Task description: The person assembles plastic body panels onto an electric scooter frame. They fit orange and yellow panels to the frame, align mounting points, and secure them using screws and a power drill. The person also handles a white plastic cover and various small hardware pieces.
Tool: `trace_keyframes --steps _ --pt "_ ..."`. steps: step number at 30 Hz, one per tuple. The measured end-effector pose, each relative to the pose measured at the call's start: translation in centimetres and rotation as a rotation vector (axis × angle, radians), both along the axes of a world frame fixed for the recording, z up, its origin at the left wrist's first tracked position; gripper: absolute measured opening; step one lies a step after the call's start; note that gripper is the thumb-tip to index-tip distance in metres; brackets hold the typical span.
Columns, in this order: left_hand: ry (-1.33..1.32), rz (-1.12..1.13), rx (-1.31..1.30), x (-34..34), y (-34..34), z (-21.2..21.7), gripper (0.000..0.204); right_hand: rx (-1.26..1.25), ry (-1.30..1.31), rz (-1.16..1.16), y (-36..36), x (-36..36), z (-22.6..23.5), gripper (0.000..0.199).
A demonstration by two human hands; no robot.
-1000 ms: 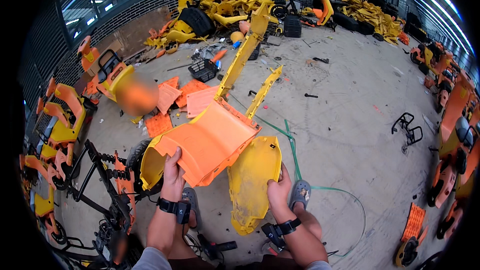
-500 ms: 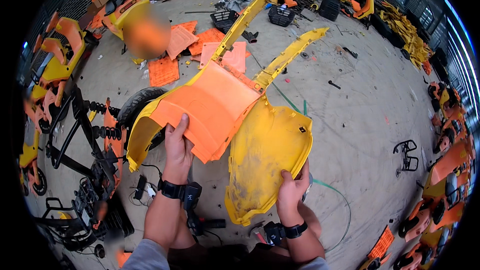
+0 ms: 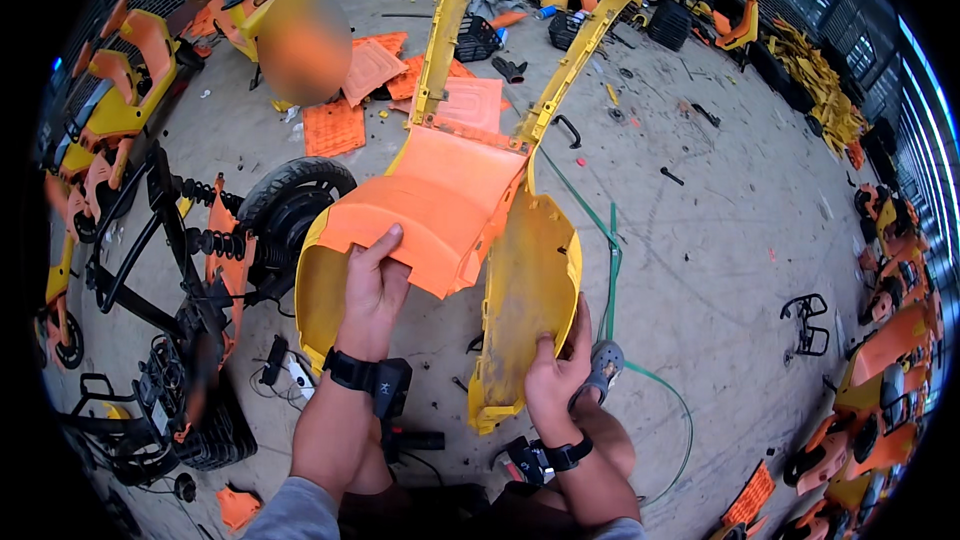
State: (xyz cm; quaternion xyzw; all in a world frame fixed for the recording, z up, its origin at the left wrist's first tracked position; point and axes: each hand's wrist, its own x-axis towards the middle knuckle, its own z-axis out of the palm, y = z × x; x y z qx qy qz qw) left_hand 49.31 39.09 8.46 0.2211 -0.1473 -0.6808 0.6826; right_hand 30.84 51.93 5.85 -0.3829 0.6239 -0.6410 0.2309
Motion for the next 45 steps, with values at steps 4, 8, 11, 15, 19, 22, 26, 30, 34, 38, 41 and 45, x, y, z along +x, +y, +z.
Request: trace_keyframes --steps 4,8,11,15,19,22,26,30,34,38,41,45 --pt "0.059 -0.099 0.013 -0.2 -0.3 -0.2 0.050 0.014 -0.032 0.051 -0.2 0.0 0.3 0.060" --pt "0.140 -0.175 0.072 -1.3 -0.3 -1.1 0.052 0.031 -0.024 0.051 -0.1 -0.2 0.0 0.059" --pt "0.136 -0.175 0.086 -1.5 -0.8 -1.2 0.050 0.062 -0.023 0.049 0.1 -0.4 0.2 0.059" --pt "0.114 -0.124 0.070 -2.1 -1.2 -1.0 0.050 0.053 -0.011 0.047 0.5 -0.5 -0.2 0.059" --pt "0.050 -0.074 0.041 -2.5 -1.4 -1.6 0.049 0.039 0.053 0.093 0.4 0.2 -0.4 0.058" --pt "0.049 -0.126 0.081 -2.5 -1.2 -2.1 0.047 0.001 0.077 0.111 0.1 0.5 -0.2 0.056" --pt "0.103 -0.176 0.123 -2.4 -1.2 -1.6 0.044 0.006 0.123 0.113 0.0 0.5 -0.6 0.052" --pt "0.142 -0.200 0.118 -2.4 -1.2 -1.2 0.043 0.007 0.165 0.110 -0.5 0.9 -0.8 0.049" --pt "0.209 -0.210 0.096 -3.4 -1.2 -1.1 0.045 -0.080 0.303 0.071 -1.6 1.1 -0.5 0.048" --pt "0.255 -0.248 0.071 -4.3 -0.8 1.3 0.044 -0.138 0.288 0.024 -3.4 0.4 -0.5 0.056" --pt "0.269 -0.247 0.101 -3.6 -0.7 0.8 0.041 -0.160 0.427 0.077 -3.0 0.2 0.0 0.058" --pt "0.292 -0.284 0.122 -3.0 -0.2 -1.8 0.039 -0.159 0.502 0.124 -2.7 0.2 0.2 0.064"
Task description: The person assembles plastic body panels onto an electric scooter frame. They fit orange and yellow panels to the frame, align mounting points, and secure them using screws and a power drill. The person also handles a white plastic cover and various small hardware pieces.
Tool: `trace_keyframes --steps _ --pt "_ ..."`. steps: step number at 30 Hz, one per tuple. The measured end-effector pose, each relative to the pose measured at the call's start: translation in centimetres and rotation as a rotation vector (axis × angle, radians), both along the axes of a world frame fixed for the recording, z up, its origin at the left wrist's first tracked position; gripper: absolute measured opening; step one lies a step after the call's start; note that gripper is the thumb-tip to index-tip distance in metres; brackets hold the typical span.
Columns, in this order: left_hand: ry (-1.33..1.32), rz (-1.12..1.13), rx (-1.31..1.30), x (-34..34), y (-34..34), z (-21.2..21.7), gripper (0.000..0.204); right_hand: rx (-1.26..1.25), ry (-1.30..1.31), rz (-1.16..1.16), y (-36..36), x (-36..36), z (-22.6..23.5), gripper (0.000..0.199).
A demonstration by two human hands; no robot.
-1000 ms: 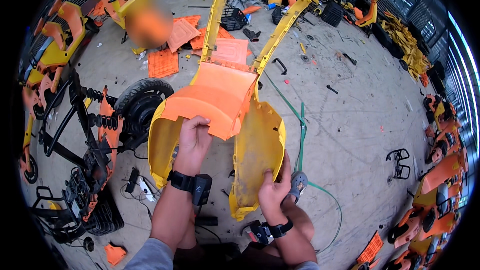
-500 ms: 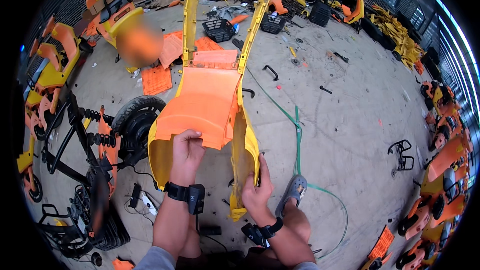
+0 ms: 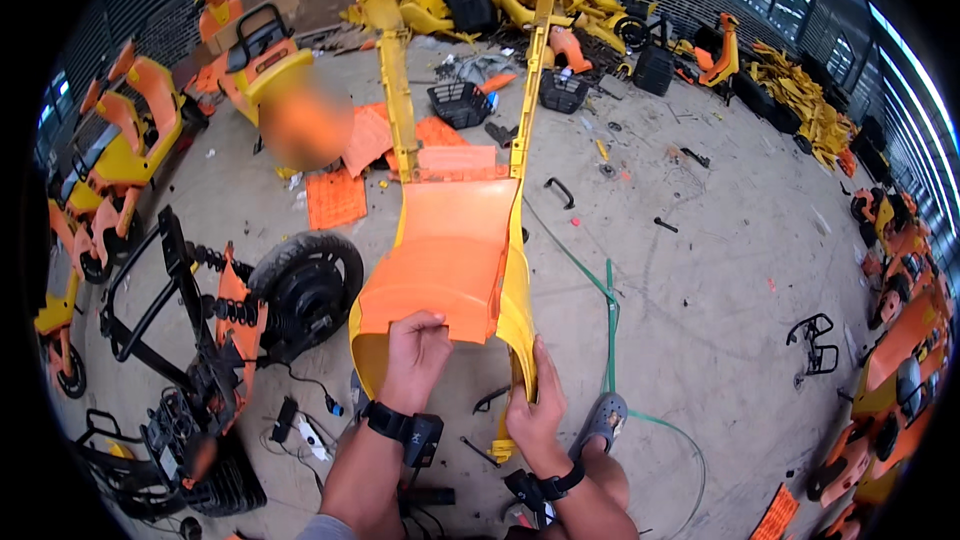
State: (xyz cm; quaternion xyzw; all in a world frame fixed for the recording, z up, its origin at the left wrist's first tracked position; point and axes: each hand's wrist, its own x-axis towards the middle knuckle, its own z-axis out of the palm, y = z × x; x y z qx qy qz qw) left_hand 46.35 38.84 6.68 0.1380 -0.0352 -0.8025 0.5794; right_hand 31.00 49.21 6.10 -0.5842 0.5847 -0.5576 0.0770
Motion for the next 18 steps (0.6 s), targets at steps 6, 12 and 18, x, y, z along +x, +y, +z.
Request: trace_keyframes --steps 6,12,18 --pt "0.009 -0.055 -0.012 0.0 0.6 -0.6 0.035 0.149 -0.013 0.019 1.4 0.2 -1.1 0.061" --pt "0.017 -0.067 0.022 0.5 1.0 -1.0 0.035 0.183 0.002 0.037 2.3 0.6 -1.8 0.060" --pt "0.065 -0.112 -0.015 -1.3 2.1 -1.5 0.033 0.234 0.010 0.016 3.1 0.0 -0.4 0.061"
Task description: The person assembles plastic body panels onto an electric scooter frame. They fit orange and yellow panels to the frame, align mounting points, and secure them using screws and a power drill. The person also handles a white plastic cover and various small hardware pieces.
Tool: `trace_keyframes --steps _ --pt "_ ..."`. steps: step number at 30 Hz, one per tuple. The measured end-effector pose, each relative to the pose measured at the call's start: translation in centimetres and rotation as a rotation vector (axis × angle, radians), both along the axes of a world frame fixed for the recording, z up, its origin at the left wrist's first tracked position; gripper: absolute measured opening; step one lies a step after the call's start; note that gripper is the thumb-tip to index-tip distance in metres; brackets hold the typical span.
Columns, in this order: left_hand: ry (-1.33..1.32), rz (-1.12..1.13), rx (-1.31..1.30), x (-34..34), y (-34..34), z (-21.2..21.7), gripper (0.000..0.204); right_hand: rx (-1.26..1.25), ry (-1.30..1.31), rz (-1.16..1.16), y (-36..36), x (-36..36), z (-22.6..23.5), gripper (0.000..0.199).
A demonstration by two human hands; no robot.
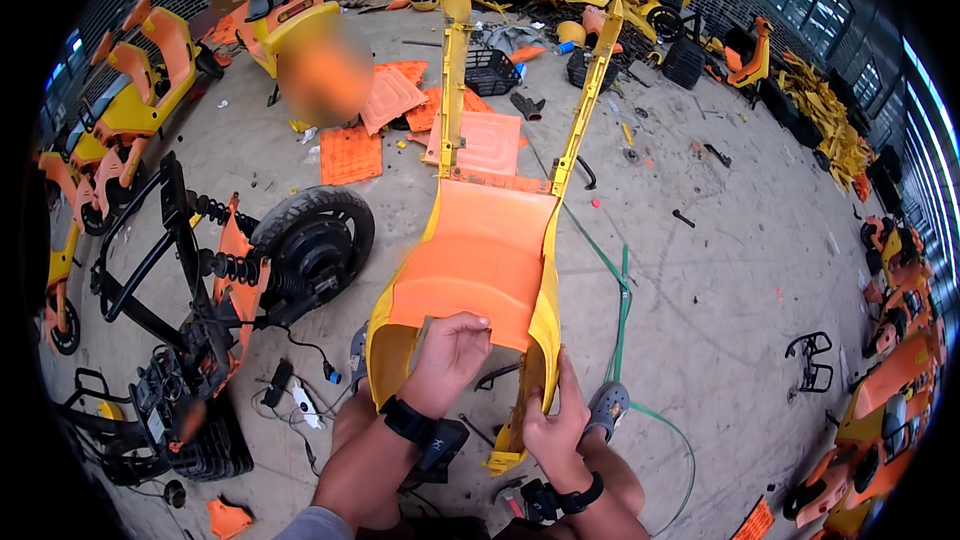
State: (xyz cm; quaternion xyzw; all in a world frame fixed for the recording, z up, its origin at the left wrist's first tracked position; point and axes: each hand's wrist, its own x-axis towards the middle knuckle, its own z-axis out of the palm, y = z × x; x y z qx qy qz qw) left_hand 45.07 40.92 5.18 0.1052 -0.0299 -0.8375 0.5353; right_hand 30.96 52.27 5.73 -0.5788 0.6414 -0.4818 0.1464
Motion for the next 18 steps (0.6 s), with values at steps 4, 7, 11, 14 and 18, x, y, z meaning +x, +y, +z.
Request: trace_keyframes --steps 4,7,11,14,18 --pt "0.015 -0.019 0.029 -0.8 -0.3 -1.1 0.032 0.011 0.065 -0.012 0.4 -0.2 -0.1 0.062" --pt "-0.013 0.001 0.048 -0.5 -0.4 0.6 0.030 -0.015 0.087 0.024 0.7 -0.6 -1.3 0.064" --pt "-0.016 0.010 0.084 -0.7 -0.4 0.0 0.030 -0.036 0.135 0.060 1.4 -1.1 -2.2 0.066" --pt "0.008 -0.031 0.009 -0.5 -0.6 -1.3 0.030 -0.042 0.188 0.069 1.6 -1.3 -2.4 0.063" --pt "-0.137 -0.045 0.034 -0.2 -0.3 -0.2 0.029 0.063 0.158 0.093 1.3 -2.4 -4.0 0.066"
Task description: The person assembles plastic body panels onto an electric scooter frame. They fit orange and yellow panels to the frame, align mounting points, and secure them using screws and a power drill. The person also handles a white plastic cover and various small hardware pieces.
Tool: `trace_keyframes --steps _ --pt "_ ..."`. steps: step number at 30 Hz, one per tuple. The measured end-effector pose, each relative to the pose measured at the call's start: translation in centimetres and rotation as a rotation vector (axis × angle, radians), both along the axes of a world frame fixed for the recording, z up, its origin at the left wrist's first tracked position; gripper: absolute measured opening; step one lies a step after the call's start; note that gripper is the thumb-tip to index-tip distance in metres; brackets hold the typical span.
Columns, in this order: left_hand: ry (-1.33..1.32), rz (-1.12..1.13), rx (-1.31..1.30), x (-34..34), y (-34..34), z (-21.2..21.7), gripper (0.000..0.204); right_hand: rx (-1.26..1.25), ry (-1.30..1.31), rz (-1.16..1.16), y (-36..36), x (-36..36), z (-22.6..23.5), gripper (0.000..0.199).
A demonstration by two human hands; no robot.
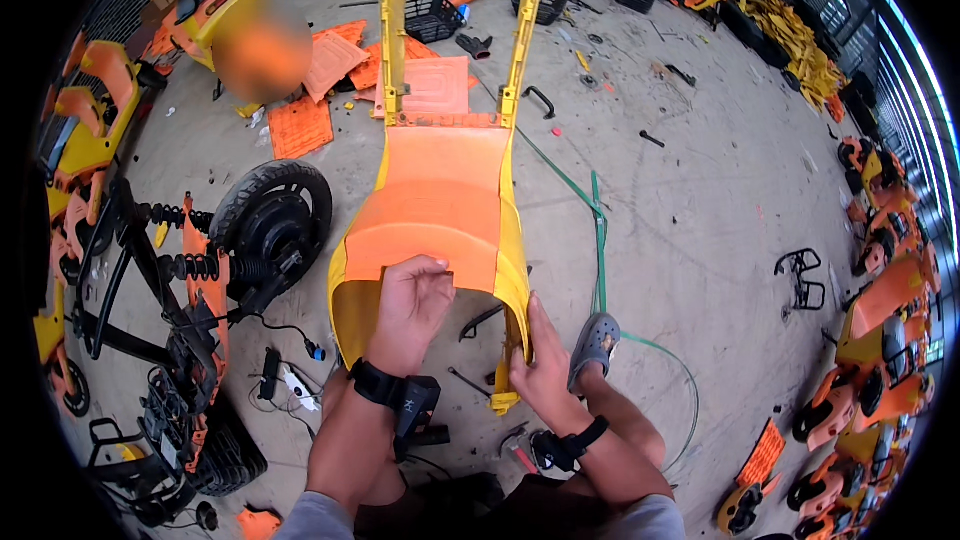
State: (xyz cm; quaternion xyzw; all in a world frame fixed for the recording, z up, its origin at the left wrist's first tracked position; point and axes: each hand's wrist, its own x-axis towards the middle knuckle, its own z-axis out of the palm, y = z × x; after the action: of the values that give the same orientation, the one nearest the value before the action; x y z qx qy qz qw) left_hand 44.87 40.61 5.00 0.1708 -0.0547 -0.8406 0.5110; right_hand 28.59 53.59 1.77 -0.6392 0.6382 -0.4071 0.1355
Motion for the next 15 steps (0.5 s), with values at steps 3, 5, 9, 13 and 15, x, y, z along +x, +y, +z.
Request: trace_keyframes --steps 3,5,9,13,15 --pt "0.013 0.037 0.054 -0.7 0.0 0.5 0.028 -0.021 0.014 -0.001 0.2 -0.1 -0.4 0.069" --pt "0.021 0.048 0.052 -0.5 -0.1 -0.3 0.029 -0.067 0.054 0.002 -0.2 -0.3 -1.0 0.074" --pt "0.011 0.036 0.055 -0.5 -0.5 -1.1 0.028 0.048 0.028 -0.064 -0.9 -0.1 -0.4 0.075" --pt "-0.038 -0.015 0.081 -1.1 -0.2 -0.3 0.026 -0.017 -0.025 -0.084 -2.7 0.9 2.0 0.075" --pt "-0.017 -0.048 0.081 -1.7 0.3 -0.6 0.024 -0.044 -0.065 -0.082 -3.3 0.6 3.0 0.077"
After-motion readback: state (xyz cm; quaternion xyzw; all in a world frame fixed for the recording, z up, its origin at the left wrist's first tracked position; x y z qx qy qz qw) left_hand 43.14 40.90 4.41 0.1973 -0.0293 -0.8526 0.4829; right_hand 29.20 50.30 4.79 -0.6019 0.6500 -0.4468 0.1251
